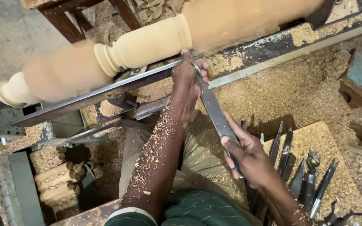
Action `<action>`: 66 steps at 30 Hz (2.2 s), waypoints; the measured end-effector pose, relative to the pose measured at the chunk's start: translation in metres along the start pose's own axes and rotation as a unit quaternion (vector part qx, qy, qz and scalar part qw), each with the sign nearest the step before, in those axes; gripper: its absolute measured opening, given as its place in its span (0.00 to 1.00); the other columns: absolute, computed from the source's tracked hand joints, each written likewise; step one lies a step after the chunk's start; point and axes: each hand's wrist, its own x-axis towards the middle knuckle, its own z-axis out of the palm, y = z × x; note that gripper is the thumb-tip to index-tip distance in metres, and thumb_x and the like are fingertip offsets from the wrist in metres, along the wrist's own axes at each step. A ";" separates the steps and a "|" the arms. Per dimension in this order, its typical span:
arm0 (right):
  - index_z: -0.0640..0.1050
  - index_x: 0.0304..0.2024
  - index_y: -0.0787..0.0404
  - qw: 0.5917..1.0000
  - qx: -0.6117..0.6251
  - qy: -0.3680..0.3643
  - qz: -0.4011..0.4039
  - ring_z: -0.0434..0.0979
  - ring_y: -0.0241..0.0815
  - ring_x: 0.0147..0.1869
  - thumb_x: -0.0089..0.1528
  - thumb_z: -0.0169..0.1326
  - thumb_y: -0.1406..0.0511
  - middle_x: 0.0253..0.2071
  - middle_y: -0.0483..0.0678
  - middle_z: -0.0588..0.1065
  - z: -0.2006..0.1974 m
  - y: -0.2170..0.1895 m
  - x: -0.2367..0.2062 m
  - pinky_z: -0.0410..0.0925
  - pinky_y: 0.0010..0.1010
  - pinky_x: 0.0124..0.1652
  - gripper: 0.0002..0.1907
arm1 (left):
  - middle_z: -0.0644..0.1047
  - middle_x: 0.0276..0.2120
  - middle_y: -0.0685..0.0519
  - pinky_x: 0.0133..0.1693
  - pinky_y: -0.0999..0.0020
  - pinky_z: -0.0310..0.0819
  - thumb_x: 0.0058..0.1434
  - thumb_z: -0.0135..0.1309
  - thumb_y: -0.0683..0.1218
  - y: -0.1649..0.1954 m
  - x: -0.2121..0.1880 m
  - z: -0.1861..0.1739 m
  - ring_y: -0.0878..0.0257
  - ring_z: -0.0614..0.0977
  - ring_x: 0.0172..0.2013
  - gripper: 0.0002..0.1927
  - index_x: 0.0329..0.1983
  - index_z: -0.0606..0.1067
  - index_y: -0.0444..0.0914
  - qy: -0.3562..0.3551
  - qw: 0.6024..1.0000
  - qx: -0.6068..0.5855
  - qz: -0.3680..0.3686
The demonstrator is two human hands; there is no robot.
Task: The person shapes a rotating wood piece on a lathe with a metal tool. They hold the tool against the spinning wood to carve grooves and pick up different woodturning tools from a pile nearby.
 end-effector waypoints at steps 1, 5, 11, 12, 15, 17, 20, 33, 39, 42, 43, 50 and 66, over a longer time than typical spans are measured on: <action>0.55 0.77 0.41 1.000 0.009 0.007 -0.006 0.60 0.34 0.11 0.64 0.48 0.65 0.14 0.44 0.68 0.005 0.001 -0.002 0.60 0.27 0.11 0.39 | 0.71 0.16 0.47 0.12 0.66 0.60 0.74 0.34 0.59 0.002 -0.002 0.002 0.64 0.65 0.11 0.30 0.39 0.69 0.26 -0.001 1.000 0.001 0.000; 0.56 0.76 0.39 0.999 0.018 0.036 0.029 0.59 0.34 0.12 0.64 0.49 0.66 0.14 0.44 0.67 0.017 0.001 -0.004 0.59 0.27 0.11 0.38 | 0.72 0.17 0.47 0.12 0.65 0.60 0.74 0.37 0.56 0.010 -0.002 0.003 0.63 0.67 0.11 0.22 0.48 0.67 0.32 0.004 0.999 0.047 0.000; 0.56 0.75 0.43 0.998 0.025 0.045 -0.036 0.61 0.33 0.12 0.64 0.50 0.65 0.15 0.45 0.68 0.025 0.010 0.000 0.60 0.27 0.11 0.38 | 0.74 0.19 0.49 0.16 0.68 0.62 0.72 0.35 0.58 0.004 0.022 -0.008 0.66 0.67 0.14 0.20 0.53 0.65 0.39 -0.026 0.998 0.057 -0.022; 0.56 0.75 0.43 0.998 0.017 0.041 -0.038 0.61 0.33 0.13 0.64 0.50 0.65 0.15 0.44 0.68 0.025 0.011 0.001 0.60 0.27 0.11 0.38 | 0.74 0.19 0.48 0.16 0.67 0.62 0.73 0.35 0.60 0.002 0.027 -0.011 0.65 0.68 0.14 0.22 0.50 0.65 0.36 -0.028 0.998 0.054 -0.024; 0.56 0.76 0.41 0.999 0.008 0.036 -0.028 0.60 0.34 0.13 0.64 0.49 0.65 0.16 0.44 0.68 0.016 0.007 0.001 0.60 0.26 0.12 0.38 | 0.73 0.19 0.47 0.17 0.66 0.63 0.74 0.34 0.64 -0.009 0.045 -0.016 0.63 0.68 0.14 0.32 0.43 0.67 0.29 -0.045 0.997 0.057 -0.030; 0.56 0.75 0.39 0.999 0.015 0.030 0.004 0.59 0.34 0.13 0.65 0.47 0.64 0.16 0.44 0.67 0.006 0.000 0.000 0.58 0.26 0.11 0.37 | 0.71 0.17 0.49 0.16 0.66 0.65 0.74 0.32 0.68 -0.018 0.054 -0.018 0.63 0.68 0.13 0.38 0.37 0.69 0.27 -0.066 0.995 0.062 -0.029; 0.54 0.75 0.38 0.998 -0.044 0.043 0.021 0.60 0.35 0.14 0.65 0.47 0.65 0.17 0.45 0.67 0.003 -0.006 -0.003 0.60 0.26 0.12 0.37 | 0.73 0.19 0.47 0.17 0.65 0.65 0.73 0.31 0.67 -0.024 0.066 -0.019 0.62 0.69 0.15 0.36 0.34 0.69 0.30 -0.051 0.997 0.060 -0.017; 0.31 0.78 0.34 0.983 0.166 -0.082 -0.011 0.73 0.41 0.19 0.64 0.43 0.71 0.25 0.50 0.72 0.092 -0.024 -0.020 0.73 0.33 0.18 0.51 | 0.76 0.21 0.41 0.12 0.68 0.64 0.75 0.37 0.48 0.033 0.041 -0.019 0.62 0.70 0.13 0.10 0.53 0.64 0.40 -0.093 0.984 0.123 -0.088; 0.36 0.78 0.41 0.987 0.131 -0.051 -0.075 0.70 0.35 0.19 0.64 0.47 0.71 0.24 0.46 0.71 0.075 -0.011 -0.015 0.71 0.29 0.16 0.49 | 0.75 0.20 0.44 0.13 0.67 0.65 0.75 0.37 0.52 0.023 0.029 -0.013 0.61 0.71 0.13 0.12 0.53 0.63 0.41 -0.080 0.986 0.126 -0.072; 0.43 0.78 0.43 0.995 0.087 -0.029 -0.042 0.66 0.34 0.13 0.64 0.49 0.69 0.19 0.45 0.69 0.045 -0.012 -0.016 0.66 0.26 0.12 0.45 | 0.75 0.20 0.45 0.14 0.66 0.64 0.75 0.36 0.54 0.011 0.026 -0.009 0.61 0.71 0.14 0.15 0.54 0.62 0.39 -0.058 0.994 0.057 -0.069; 0.45 0.78 0.43 0.997 0.072 -0.024 -0.025 0.65 0.34 0.12 0.64 0.48 0.69 0.17 0.45 0.69 0.034 -0.014 -0.016 0.65 0.26 0.11 0.45 | 0.75 0.19 0.46 0.14 0.66 0.64 0.76 0.36 0.55 0.007 0.027 -0.006 0.62 0.71 0.14 0.17 0.54 0.62 0.36 -0.056 0.995 0.045 -0.063; 0.51 0.79 0.47 0.996 0.060 -0.061 -0.033 0.62 0.31 0.12 0.63 0.50 0.69 0.16 0.42 0.67 -0.008 -0.024 -0.009 0.62 0.23 0.11 0.43 | 0.74 0.19 0.47 0.14 0.67 0.65 0.75 0.33 0.59 -0.016 0.040 0.000 0.63 0.70 0.14 0.25 0.50 0.64 0.30 -0.043 0.998 -0.005 -0.040; 0.47 0.78 0.46 0.995 0.056 -0.075 -0.046 0.64 0.33 0.11 0.63 0.50 0.68 0.16 0.43 0.68 -0.014 -0.014 -0.004 0.64 0.24 0.11 0.44 | 0.75 0.20 0.45 0.15 0.67 0.63 0.74 0.34 0.58 -0.011 0.020 0.014 0.63 0.70 0.14 0.25 0.53 0.62 0.30 0.014 1.000 0.027 0.001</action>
